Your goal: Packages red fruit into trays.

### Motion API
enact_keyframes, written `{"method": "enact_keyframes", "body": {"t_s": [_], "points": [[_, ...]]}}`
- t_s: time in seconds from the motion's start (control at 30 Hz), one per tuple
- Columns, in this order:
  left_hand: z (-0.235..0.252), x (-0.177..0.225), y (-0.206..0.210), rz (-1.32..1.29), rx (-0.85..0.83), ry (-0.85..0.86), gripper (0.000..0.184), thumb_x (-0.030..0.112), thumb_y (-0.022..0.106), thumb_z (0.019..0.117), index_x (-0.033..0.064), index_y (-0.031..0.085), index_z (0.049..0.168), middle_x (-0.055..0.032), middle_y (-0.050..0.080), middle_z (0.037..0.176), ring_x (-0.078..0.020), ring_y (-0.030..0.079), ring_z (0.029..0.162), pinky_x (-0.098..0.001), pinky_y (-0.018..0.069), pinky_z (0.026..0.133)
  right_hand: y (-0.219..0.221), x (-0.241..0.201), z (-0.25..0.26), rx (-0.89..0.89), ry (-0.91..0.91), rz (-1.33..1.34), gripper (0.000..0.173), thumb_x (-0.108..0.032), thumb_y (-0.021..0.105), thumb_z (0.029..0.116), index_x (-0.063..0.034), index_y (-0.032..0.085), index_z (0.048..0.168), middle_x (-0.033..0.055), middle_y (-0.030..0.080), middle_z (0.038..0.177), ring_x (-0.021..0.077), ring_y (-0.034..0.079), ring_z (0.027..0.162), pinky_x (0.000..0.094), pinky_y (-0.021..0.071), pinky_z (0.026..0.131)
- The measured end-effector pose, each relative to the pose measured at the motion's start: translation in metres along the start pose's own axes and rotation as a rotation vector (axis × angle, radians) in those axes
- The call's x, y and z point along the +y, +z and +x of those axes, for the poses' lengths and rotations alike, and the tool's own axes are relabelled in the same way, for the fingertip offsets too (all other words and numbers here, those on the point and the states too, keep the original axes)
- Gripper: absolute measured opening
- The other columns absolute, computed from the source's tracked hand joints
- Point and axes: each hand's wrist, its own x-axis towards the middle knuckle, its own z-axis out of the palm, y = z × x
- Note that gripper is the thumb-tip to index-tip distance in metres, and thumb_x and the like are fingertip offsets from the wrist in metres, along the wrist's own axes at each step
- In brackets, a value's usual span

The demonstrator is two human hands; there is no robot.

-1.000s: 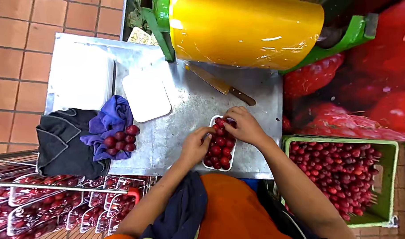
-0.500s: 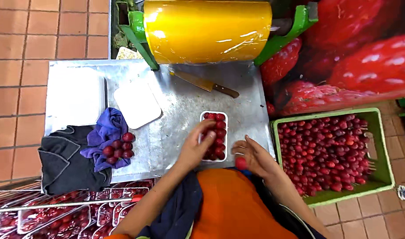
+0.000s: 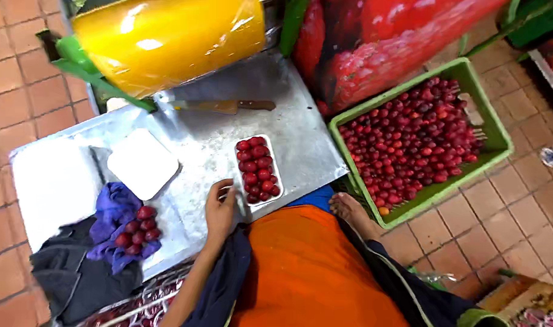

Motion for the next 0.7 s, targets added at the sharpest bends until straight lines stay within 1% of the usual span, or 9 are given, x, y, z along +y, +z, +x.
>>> {"method": "enact_keyframes", "body": {"t_s": [0.13,0.23,0.33,0.4,0.47,0.57,0.63,0.67,0.7], "points": [[-0.002,0.001,-0.013,0.017,0.000,0.076,0.035,0.014,0.059,0.1023,-0.0034,0.056,0.133,-0.0164,0.064,0.128,-0.0185,0.067,0.104,-0.0377,0.0575,0.088,-0.058,-0.035,-0.077,0.073,-0.230,0.044,0.030,-0.028,0.045,0.1051,-0.0073,0.063,0.118,0.0056,0.071,0.100,0.0174,0.069,0.085,0.0379,0.0600,0.077],[-0.017,0.006,-0.019,0.077,0.000,0.319,0.030,0.008,0.055,0.1007,-0.0100,0.056,0.125,-0.0128,0.063,0.118,-0.0095,0.063,0.100,-0.0277,0.0547,0.089,-0.120,-0.089,-0.160,0.306,-0.632,0.063,0.037,-0.057,0.061,0.0946,-0.0239,0.072,0.109,-0.0068,0.073,0.101,0.0106,0.069,0.088,0.0323,0.0600,0.077],[-0.026,0.033,-0.007,0.210,-0.264,0.692,0.014,0.007,0.058,0.1003,0.0048,0.067,0.112,-0.0024,0.067,0.110,-0.0089,0.064,0.101,-0.0281,0.0551,0.089,-0.182,-0.101,-0.228,0.422,-0.951,0.127,0.039,-0.064,0.040,0.0990,-0.0344,0.064,0.105,-0.0136,0.065,0.091,0.0058,0.064,0.078,0.0264,0.0555,0.067],[-0.029,0.058,0.010,0.313,-0.526,0.827,0.015,0.010,0.058,0.0999,0.0158,0.069,0.109,0.0029,0.070,0.110,-0.0088,0.066,0.105,-0.0281,0.0559,0.093,-0.196,-0.067,-0.243,0.427,-0.944,0.158,0.044,-0.066,0.033,0.1010,-0.0335,0.063,0.104,-0.0127,0.064,0.085,0.0068,0.063,0.072,0.0269,0.0554,0.061],[-0.029,0.069,0.029,0.351,-0.760,0.873,0.018,0.013,0.058,0.1002,0.0193,0.071,0.110,0.0038,0.071,0.110,-0.0099,0.067,0.107,-0.0288,0.0561,0.094,-0.184,0.005,-0.230,0.470,-0.677,0.130,0.041,-0.061,0.044,0.1020,-0.0284,0.068,0.112,-0.0064,0.071,0.092,0.0122,0.069,0.076,0.0326,0.0605,0.064],[-0.026,0.069,0.052,0.397,-0.970,0.901,0.019,0.012,0.057,0.0996,0.0174,0.073,0.109,0.0009,0.073,0.110,-0.0124,0.068,0.106,-0.0304,0.0574,0.092,-0.141,0.194,-0.202,0.567,-0.013,-0.093,0.041,-0.040,0.053,0.1063,-0.0100,0.059,0.134,0.0114,0.071,0.112,0.0256,0.071,0.093,0.0494,0.0610,0.080],[-0.027,0.070,0.058,0.422,-1.011,0.940,0.021,0.010,0.056,0.0984,0.0136,0.075,0.107,-0.0025,0.074,0.110,-0.0147,0.069,0.104,-0.0312,0.0577,0.090,-0.085,0.301,-0.213,0.464,0.209,-0.323,0.040,-0.032,0.058,0.1044,0.0015,0.063,0.126,0.0227,0.070,0.108,0.0377,0.070,0.094,0.0600,0.0562,0.085],[-0.029,0.072,0.058,0.436,-1.008,0.950,0.021,0.009,0.056,0.0980,0.0127,0.075,0.106,-0.0033,0.074,0.110,-0.0153,0.069,0.104,-0.0315,0.0574,0.090,-0.051,0.304,-0.227,0.352,0.350,-0.388,0.037,-0.024,0.058,0.1036,0.0072,0.065,0.122,0.0286,0.070,0.109,0.0431,0.069,0.100,0.0610,0.0536,0.092],[-0.032,0.075,0.055,0.446,-0.996,0.951,0.021,0.009,0.056,0.0981,0.0127,0.075,0.106,-0.0034,0.074,0.110,-0.0154,0.068,0.105,-0.0316,0.0570,0.091,-0.021,0.266,-0.239,0.135,0.636,-0.384,0.036,-0.017,0.053,0.1065,0.0097,0.061,0.130,0.0315,0.065,0.126,0.0434,0.062,0.120,0.0553,0.0449,0.106]]}}
